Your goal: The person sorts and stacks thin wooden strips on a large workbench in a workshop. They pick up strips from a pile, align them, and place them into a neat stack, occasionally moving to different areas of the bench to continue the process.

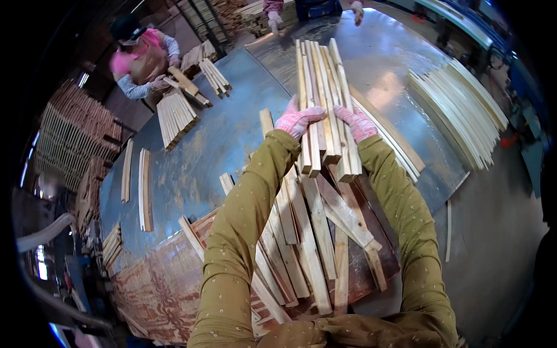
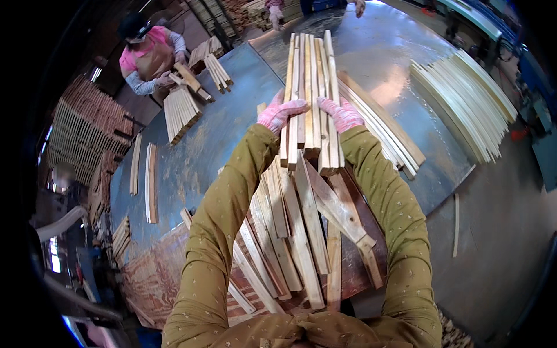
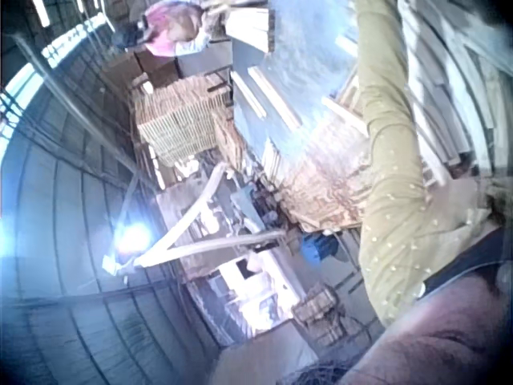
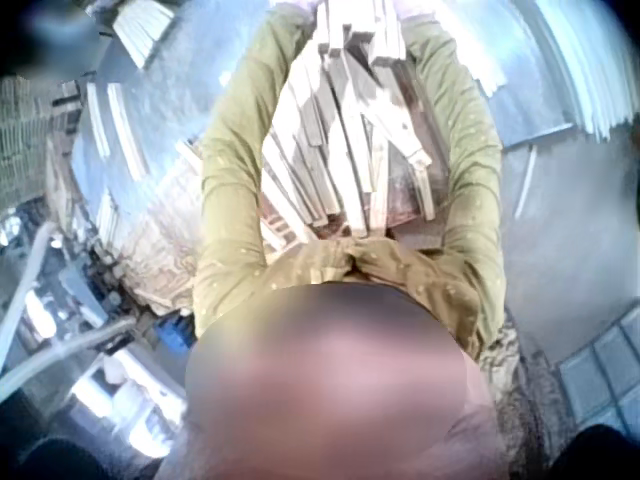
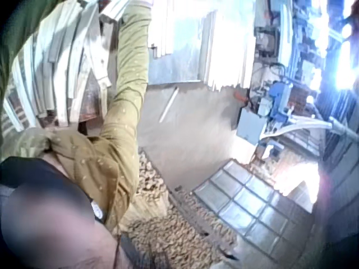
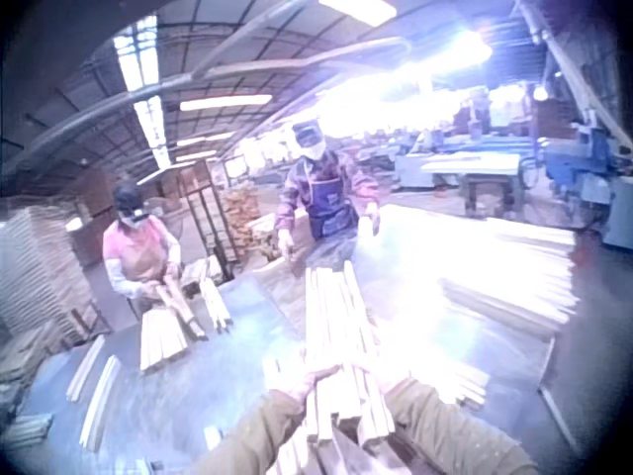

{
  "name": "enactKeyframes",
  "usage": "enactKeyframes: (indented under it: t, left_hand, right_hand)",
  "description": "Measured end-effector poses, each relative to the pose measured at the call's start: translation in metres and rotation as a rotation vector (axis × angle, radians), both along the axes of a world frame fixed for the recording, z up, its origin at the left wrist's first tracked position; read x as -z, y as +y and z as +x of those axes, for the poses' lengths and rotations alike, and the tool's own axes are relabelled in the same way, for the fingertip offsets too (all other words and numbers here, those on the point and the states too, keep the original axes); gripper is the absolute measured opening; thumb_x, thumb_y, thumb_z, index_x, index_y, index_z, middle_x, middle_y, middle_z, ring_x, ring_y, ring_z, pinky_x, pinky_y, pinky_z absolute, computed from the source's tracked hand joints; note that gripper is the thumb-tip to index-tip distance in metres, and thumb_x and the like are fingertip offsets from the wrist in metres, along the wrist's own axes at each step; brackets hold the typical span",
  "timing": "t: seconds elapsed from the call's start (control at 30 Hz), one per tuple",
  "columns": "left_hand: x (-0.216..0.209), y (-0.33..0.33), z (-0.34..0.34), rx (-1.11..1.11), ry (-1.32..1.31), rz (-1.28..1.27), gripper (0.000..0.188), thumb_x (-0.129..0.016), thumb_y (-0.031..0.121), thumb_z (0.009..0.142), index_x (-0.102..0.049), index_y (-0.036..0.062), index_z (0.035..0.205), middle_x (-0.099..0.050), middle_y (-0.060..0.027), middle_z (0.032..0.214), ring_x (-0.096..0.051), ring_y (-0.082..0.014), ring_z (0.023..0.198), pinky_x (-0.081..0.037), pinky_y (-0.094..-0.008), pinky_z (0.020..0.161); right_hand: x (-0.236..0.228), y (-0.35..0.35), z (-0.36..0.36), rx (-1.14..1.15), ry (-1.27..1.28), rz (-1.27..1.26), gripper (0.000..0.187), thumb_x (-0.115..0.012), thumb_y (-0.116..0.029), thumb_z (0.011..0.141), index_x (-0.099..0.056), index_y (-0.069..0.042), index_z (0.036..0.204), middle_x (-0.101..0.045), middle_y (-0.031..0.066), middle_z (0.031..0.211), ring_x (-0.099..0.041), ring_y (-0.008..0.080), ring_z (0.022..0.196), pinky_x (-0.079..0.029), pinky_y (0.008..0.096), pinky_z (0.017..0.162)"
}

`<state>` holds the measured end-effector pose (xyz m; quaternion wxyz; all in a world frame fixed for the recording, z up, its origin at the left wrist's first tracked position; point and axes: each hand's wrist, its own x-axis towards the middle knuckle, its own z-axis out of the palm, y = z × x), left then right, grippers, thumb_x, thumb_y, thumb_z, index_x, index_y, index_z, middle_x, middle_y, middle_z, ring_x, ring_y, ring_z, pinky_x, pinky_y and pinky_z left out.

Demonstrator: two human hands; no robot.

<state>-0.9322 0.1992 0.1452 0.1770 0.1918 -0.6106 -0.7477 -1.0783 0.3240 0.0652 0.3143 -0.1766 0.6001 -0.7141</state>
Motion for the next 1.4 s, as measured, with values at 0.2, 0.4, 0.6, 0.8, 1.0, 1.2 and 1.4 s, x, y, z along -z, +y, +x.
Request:
enactKeyframes:
  t: [0.2,0.4,0.6,0.8,1.0,1.2,1.4]
  left_hand:
    - [-0.007,-0.029,-0.073,-0.06,-0.063,-0.024,0.079,-0.081,0.009,0.068,-0.035,-0.0065,0.13,-0.063,-0.0177,0.102,-0.066,-0.0227,0.083,-0.056,-0.0348,0.07]
    - [-0.004,-0.05,-0.098,-0.062,0.008,-0.241,0.038,-0.074,0.018,0.078,-0.061,-0.0012,0.108,-0.066,-0.0091,0.101,-0.063,-0.0172,0.099,-0.051,-0.0293,0.089]
    - [-0.004,-0.051,-0.123,-0.017,-0.22,-0.812,0.038,-0.062,0.015,0.074,-0.066,0.0115,0.111,-0.064,-0.0051,0.115,-0.055,-0.0221,0.102,-0.047,-0.032,0.089]
    - [0.026,-0.067,-0.139,-0.334,0.072,-0.403,0.049,-0.06,0.043,0.083,-0.062,0.0005,0.107,-0.066,-0.0165,0.092,-0.064,-0.0244,0.081,-0.052,-0.0355,0.073]
    - [0.032,0.045,-0.058,-0.251,0.051,0.17,0.044,-0.048,0.044,0.09,-0.056,0.0009,0.097,-0.051,-0.0097,0.076,-0.056,-0.0225,0.058,-0.055,-0.0399,0.05]
    - [0.061,0.093,0.148,-0.391,0.06,0.304,0.057,-0.058,0.033,0.092,-0.041,0.0048,0.139,-0.059,-0.0062,0.09,-0.055,-0.0118,0.069,-0.054,-0.0279,0.063]
    - [0.076,0.077,0.403,-0.909,0.187,0.357,0.044,-0.057,0.02,0.096,-0.043,0.0053,0.135,-0.06,-0.0083,0.096,-0.059,-0.015,0.075,-0.054,-0.0281,0.064]
  right_hand:
    - [-0.042,-0.016,-0.055,-0.139,-0.124,-0.1,0.051,-0.072,-0.035,0.082,-0.061,0.002,0.116,-0.068,0.0126,0.104,-0.065,0.019,0.087,-0.051,0.0296,0.08]
    - [-0.039,-0.048,-0.1,-0.22,0.21,-0.203,0.055,-0.048,-0.044,0.095,-0.052,-0.002,0.131,-0.059,0.008,0.122,-0.052,0.0165,0.113,-0.039,0.029,0.1]
    - [-0.004,-0.044,-0.17,-0.257,0.039,-0.036,0.047,-0.054,-0.031,0.094,-0.054,-0.002,0.131,-0.058,0.0091,0.127,-0.057,0.0183,0.112,-0.043,0.0303,0.097]
    - [0.016,-0.04,-0.225,-0.473,0.379,-0.315,0.044,-0.053,-0.019,0.093,-0.049,-0.003,0.134,-0.053,0.0144,0.133,-0.05,0.025,0.123,-0.038,0.0365,0.105]
    - [0.008,0.009,-0.107,-0.216,-0.438,-0.345,0.047,-0.052,-0.031,0.096,-0.045,-0.002,0.132,-0.055,0.019,0.127,-0.059,0.0312,0.108,-0.054,0.0443,0.087]
    - [0.037,0.084,0.014,-0.55,-0.352,-0.091,0.047,-0.056,-0.033,0.095,-0.048,-0.006,0.132,-0.061,0.007,0.112,-0.061,0.0152,0.087,-0.054,0.0283,0.073]
    - [-0.009,0.106,0.169,-0.427,0.024,0.118,0.059,-0.054,-0.03,0.095,-0.034,-0.001,0.142,-0.056,0.0071,0.116,-0.053,0.0115,0.079,-0.046,0.0245,0.068]
